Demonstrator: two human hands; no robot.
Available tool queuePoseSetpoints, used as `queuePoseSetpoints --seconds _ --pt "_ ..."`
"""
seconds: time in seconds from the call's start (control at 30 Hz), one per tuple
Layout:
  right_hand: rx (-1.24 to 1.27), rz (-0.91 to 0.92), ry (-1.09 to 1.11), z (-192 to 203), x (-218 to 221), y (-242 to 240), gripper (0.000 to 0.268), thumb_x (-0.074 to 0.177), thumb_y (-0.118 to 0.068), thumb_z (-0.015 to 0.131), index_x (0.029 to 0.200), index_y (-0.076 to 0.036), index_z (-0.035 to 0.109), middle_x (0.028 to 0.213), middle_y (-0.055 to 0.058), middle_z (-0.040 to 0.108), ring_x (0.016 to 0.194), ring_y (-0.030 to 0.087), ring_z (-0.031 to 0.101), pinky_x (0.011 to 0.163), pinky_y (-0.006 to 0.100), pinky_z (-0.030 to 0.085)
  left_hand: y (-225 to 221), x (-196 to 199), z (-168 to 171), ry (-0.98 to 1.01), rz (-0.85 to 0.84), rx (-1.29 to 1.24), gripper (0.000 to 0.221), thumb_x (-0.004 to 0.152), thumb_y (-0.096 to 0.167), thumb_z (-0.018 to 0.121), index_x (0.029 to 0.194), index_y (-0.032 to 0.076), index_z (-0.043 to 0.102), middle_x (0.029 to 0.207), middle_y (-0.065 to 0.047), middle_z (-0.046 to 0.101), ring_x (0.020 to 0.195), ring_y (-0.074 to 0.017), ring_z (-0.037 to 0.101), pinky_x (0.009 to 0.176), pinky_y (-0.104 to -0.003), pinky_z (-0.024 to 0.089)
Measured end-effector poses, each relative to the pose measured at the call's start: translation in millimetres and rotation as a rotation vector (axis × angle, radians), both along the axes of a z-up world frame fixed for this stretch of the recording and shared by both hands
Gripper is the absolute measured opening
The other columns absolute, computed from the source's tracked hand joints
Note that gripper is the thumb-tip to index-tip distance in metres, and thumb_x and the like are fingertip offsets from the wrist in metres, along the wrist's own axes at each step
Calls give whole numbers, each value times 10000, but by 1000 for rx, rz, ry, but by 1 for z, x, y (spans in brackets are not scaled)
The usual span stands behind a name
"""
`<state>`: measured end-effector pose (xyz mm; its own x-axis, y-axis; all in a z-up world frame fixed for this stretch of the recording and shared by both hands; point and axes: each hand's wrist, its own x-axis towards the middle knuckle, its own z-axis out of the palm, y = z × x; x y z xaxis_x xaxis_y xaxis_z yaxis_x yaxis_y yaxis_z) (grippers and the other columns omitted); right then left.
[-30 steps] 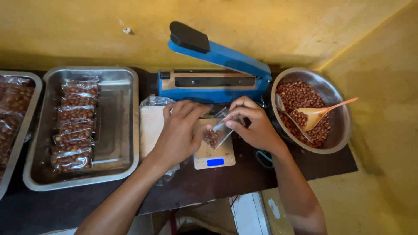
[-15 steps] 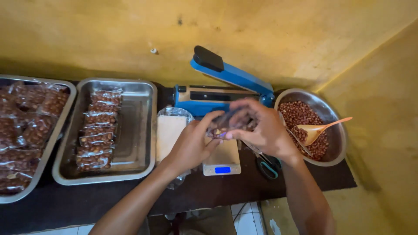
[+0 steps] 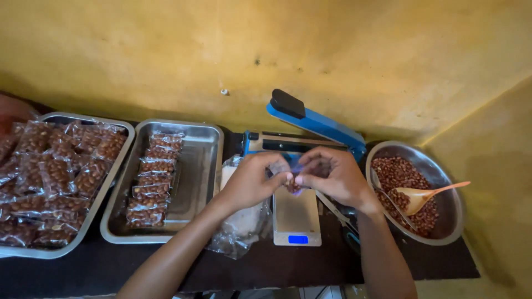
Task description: Filling small plastic bags with peanuts, weighing them on a digital scale, and sealing them with a manual heat sealer.
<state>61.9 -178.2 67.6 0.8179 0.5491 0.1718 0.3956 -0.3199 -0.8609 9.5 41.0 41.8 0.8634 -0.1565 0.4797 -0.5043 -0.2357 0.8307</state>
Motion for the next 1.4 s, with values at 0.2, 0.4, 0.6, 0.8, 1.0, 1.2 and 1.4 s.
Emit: queuePoseSetpoints --seconds 0.2,0.4,0.6,0.8,1.0,1.2,1.4 --pt "25 7 74 -15 -7 6 76 860 -27 775 916 -38 825 785 159 830 769 209 782 670 391 630 -1 2 -20 -39 125 -3 175 803 79 815 952 78 724 822 -101 753 765 -294 741 696 -380 586" --pt "225 210 185 -2 -6 0 55 864 -37 760 822 -5 772 554 141 746 492 225 727 536 342 602 21 -12 0 -176 273 -164 156 895 93 770 1039 46 733 874 -119 758 868 -330 759 802 -381 581" --pt "274 213 244 -40 23 -22 203 760 -149 893 842 9 797 623 117 763 569 149 709 549 314 588 24 -13 -2 -318 386 113 109 896 184 781 977 114 757 837 -33 732 846 -287 724 812 -368 530" --pt "266 160 183 -35 23 -9 80 821 -26 810 847 43 780 629 144 754 568 179 711 557 313 577 5 -17 6 -294 120 160 417 850 113 762 1223 -42 660 1084 -250 681 1024 -485 658 894 -545 529" --pt "101 212 33 -22 9 -15 86 898 -169 770 902 -85 787 833 34 778 705 107 719 630 250 590 -13 -22 -11 170 -60 -7 507 929 148 700 1392 76 506 1124 -118 788 1008 -277 788 838 -349 616" --pt "70 105 58 -27 0 -6 79 821 -132 819 851 -59 829 765 70 819 664 127 755 609 258 612 -16 -25 -16 140 -49 46 550 915 98 696 1421 55 486 1000 -109 775 911 -273 769 778 -374 611" --pt "96 141 -117 -31 1 -5 90 858 -148 795 901 -69 791 837 67 798 723 138 761 640 259 634 -19 -24 -22 105 13 -27 476 962 168 678 1388 37 509 964 -86 757 907 -247 758 786 -354 587"
